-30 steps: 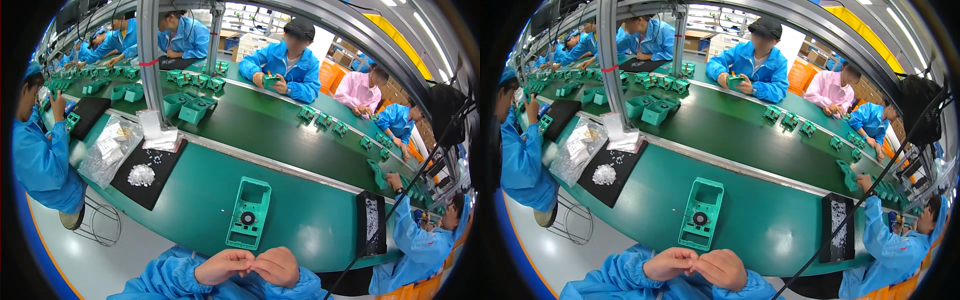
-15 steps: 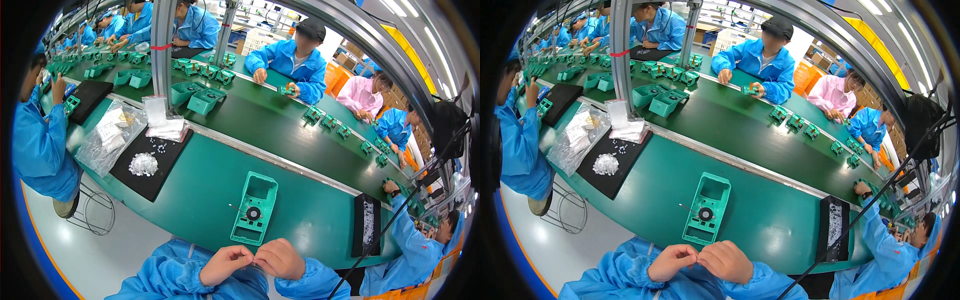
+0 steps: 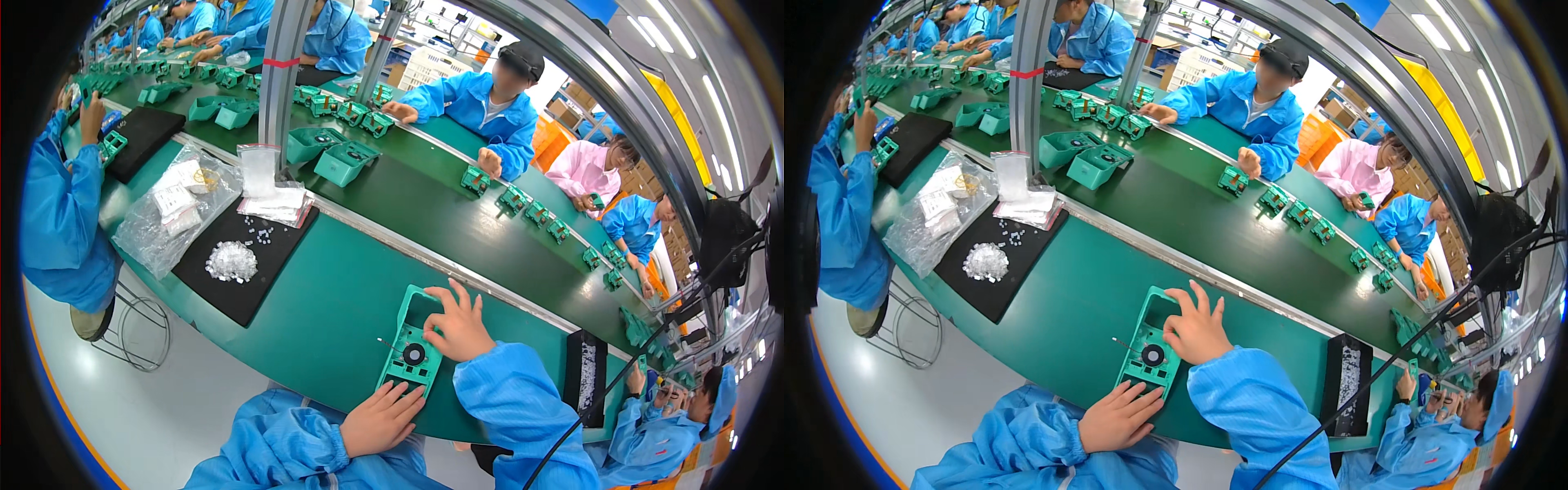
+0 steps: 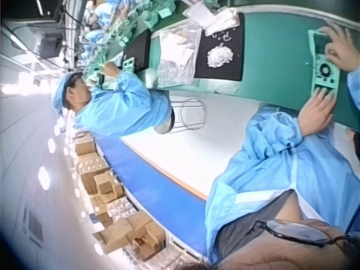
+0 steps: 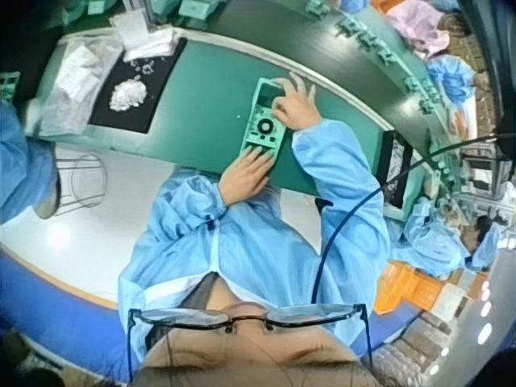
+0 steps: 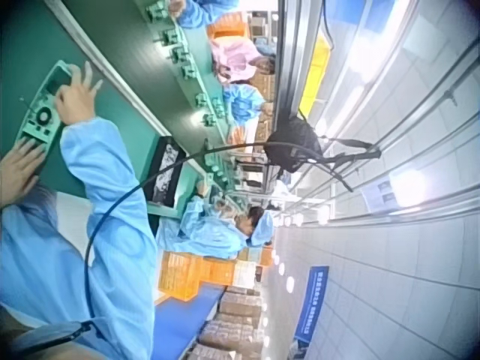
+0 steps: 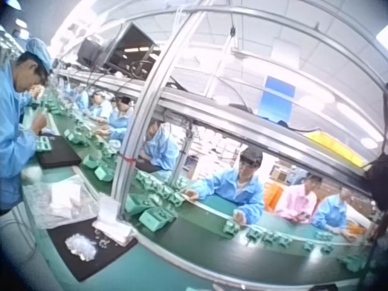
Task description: The person assembles electronic components into green plastic housings on a factory assembly line by hand.
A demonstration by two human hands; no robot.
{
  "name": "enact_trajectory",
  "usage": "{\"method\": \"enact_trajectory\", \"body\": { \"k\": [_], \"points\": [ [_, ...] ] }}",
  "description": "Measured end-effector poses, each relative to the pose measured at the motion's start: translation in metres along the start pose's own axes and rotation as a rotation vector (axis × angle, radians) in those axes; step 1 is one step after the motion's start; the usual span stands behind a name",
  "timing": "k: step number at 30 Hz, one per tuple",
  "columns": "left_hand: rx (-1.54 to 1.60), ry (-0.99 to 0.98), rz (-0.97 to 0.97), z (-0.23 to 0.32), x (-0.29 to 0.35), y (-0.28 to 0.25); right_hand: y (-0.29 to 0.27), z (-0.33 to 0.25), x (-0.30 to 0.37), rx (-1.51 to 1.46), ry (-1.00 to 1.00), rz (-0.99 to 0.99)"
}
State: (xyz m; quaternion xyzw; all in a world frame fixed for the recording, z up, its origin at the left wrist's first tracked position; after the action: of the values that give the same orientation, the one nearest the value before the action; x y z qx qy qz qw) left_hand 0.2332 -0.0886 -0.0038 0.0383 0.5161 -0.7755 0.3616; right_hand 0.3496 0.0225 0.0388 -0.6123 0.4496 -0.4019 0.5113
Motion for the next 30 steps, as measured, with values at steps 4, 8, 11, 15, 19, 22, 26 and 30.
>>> {"method": "enact_trajectory", "body": {
  "k": [4, 8, 11, 15, 19, 22, 26, 30],
  "points": [
    [-0.003, 0.004, -0.002, -0.001, 0.000, -0.002, 0.003, -0.002, -0.004, 0.025, 0.032, -0.042],
    [0.010, -0.003, 0.016, -0.003, 0.000, -0.002, 0.004, -0.003, -0.008, 0.054, 0.019, -0.062],
    [0.014, 0.000, 0.018, -0.002, -0.001, -0.003, 0.006, -0.005, -0.009, 0.130, -0.023, -0.009],
    [0.012, 0.000, 0.014, 0.000, -0.002, -0.004, 0.005, -0.009, -0.009, 0.168, 0.005, -0.040],
    [0.027, 0.000, 0.006, -0.002, -0.001, -0.005, 0.001, -0.010, -0.016, 0.207, 0.071, -0.080],
    [0.035, -0.005, -0.005, -0.002, -0.001, -0.004, -0.003, -0.007, -0.024, 0.271, 0.010, -0.110],
    [0.032, -0.005, -0.021, -0.003, -0.002, -0.003, -0.027, -0.029, -0.025, 0.177, -0.370, 0.133],
    [0.013, 0.058, -0.012, -0.001, -0.003, -0.010, -0.008, -0.024, -0.021, 0.364, -0.545, 0.180]
  ]
}}
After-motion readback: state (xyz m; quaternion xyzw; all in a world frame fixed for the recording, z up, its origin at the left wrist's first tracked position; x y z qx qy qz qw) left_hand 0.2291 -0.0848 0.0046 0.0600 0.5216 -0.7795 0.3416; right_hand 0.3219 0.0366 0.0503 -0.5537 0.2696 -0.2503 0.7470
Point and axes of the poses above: each hand's wrist, its own x-axis away from the middle knuckle, its own y-axis out of the palm, z = x × y, the point moved 8 cm from there along -x, towards the middle knuckle, and after that the axes turned 2 degrees about -y, right-handed, at the moved point
